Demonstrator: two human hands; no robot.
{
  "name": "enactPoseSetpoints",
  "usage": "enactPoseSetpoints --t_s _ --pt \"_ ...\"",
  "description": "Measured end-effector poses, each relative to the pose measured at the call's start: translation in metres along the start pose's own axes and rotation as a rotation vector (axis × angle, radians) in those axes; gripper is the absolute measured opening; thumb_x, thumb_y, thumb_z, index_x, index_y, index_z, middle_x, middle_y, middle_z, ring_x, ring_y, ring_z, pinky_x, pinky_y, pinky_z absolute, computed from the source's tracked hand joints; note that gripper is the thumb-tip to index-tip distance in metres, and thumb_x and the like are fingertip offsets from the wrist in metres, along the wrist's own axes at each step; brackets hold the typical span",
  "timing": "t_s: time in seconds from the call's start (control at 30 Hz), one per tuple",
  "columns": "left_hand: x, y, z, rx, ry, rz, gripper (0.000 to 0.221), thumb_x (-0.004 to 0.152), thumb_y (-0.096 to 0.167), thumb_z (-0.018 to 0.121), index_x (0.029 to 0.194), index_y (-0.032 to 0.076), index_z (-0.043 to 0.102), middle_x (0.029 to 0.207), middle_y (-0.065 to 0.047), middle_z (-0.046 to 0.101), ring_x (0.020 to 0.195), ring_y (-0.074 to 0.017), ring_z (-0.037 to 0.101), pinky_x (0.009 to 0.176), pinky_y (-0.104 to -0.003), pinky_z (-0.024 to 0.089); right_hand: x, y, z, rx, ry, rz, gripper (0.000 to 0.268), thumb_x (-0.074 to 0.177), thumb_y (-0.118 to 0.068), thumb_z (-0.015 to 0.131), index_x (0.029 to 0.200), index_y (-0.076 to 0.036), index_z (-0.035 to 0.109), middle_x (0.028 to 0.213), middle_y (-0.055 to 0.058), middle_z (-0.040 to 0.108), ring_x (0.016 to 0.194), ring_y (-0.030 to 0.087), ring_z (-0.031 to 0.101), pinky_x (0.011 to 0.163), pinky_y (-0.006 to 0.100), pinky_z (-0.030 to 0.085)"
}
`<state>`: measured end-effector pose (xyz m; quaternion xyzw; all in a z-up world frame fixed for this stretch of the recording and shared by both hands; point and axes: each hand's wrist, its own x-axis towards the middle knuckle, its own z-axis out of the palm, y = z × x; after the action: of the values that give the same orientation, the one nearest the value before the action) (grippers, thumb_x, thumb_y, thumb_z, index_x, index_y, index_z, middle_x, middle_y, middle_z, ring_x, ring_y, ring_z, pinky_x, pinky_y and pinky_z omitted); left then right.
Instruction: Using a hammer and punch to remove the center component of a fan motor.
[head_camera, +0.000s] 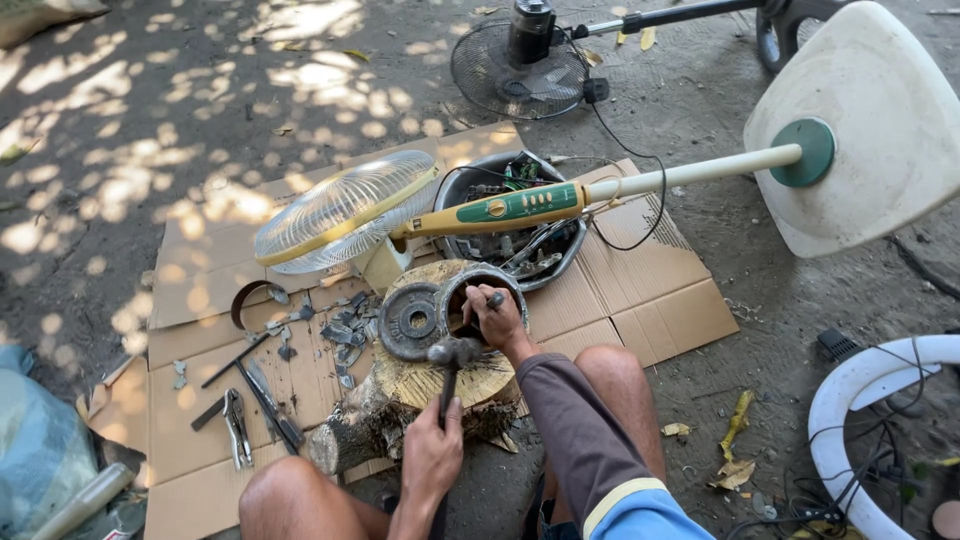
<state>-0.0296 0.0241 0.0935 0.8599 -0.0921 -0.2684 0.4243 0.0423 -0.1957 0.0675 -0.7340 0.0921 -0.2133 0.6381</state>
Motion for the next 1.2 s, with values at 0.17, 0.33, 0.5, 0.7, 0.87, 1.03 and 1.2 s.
enactPoseSetpoints --t_s 0.17,0.33,0.5,0.7,0.87,1.03,1.2 --pt "-0.027 0.071 -0.045 -0.043 0.115 0.474 0.023 0.103 0.028 0.055 0.101 0.008 0.067 0.052 0.0 0.061 0.031 -0.0101 0.054 0.022 -0.026 0.041 0.002 0.022 0.005 -0.013 0.016 0.01 0.051 0.105 -0.032 0.048 0.061 -0.008 0.054 0.056 0.002 0.054 0.047 0.013 0.041 0.044 0.032 0.034" --pt "-0.046 0.15 -0.062 0.15 0.255 0.733 0.019 0.1 0.018 0.059 0.112 0.006 0.066 0.061 -0.003 0.071 0.035 -0.0111 0.052 0.03 -0.027 0.042 -0.008 0.029 0.016 -0.068 -0.017 0.002 0.045 0.104 -0.031 0.047 0.066 -0.008 0.056 0.063 0.004 0.058 0.051 0.015 0.046 0.049 0.033 0.038" --pt "-0.016 0.129 -0.048 0.42 0.182 0.61 0.015 0.104 0.025 0.057 0.107 0.01 0.06 0.063 0.0 0.067 0.037 -0.0112 0.046 0.031 -0.03 0.038 -0.008 0.029 0.02 -0.135 -0.032 -0.034 0.039 0.102 -0.03 0.045 0.073 -0.007 0.059 0.071 0.006 0.064 0.057 0.018 0.052 0.055 0.035 0.043" --pt "-0.033 0.145 -0.072 0.446 -0.013 0.261 0.03 0.106 0.038 0.047 0.115 0.015 0.064 0.057 0.001 0.063 0.034 -0.0114 0.044 0.027 -0.031 0.036 -0.003 0.034 0.01 -0.224 0.017 -0.053 0.034 0.1 -0.027 0.042 0.082 -0.007 0.063 0.081 0.008 0.071 0.065 0.021 0.06 0.064 0.038 0.05" --pt "-0.093 0.216 -0.124 -0.088 0.166 0.78 0.021 0.095 0.011 0.06 0.112 0.0 0.066 0.067 0.001 0.061 0.047 -0.0071 0.054 0.043 -0.024 0.047 0.0 -0.019 0.006 -0.102 -0.042 0.123 0.052 0.102 -0.032 0.04 0.075 -0.002 0.074 0.083 0.012 0.074 0.064 0.021 0.069 0.059 0.032 0.058" --pt "-0.105 0.261 -0.184 -0.359 -0.563 1.125 0.01 0.105 0.024 0.048 0.108 0.017 0.055 0.079 -0.011 0.065 0.077 -0.0256 0.07 0.081 -0.045 0.066 -0.001 -0.027 0.003 -0.135 -0.005 0.099 0.053 0.099 -0.034 0.041 0.071 -0.004 0.075 0.082 0.01 0.076 0.064 0.025 0.065 0.067 0.037 0.053" --pt "-0.029 0.159 -0.082 0.502 0.29 0.959 0.029 0.091 0.011 0.051 0.063 0.018 0.047 0.056 0.001 0.039 0.046 -0.0111 0.032 0.042 -0.032 0.026 0.001 0.027 0.01 -0.101 -0.016 0.001 0.064 0.103 -0.055 0.035 0.07 -0.005 0.061 0.07 0.009 0.066 0.053 0.017 0.048 0.048 0.035 0.037"
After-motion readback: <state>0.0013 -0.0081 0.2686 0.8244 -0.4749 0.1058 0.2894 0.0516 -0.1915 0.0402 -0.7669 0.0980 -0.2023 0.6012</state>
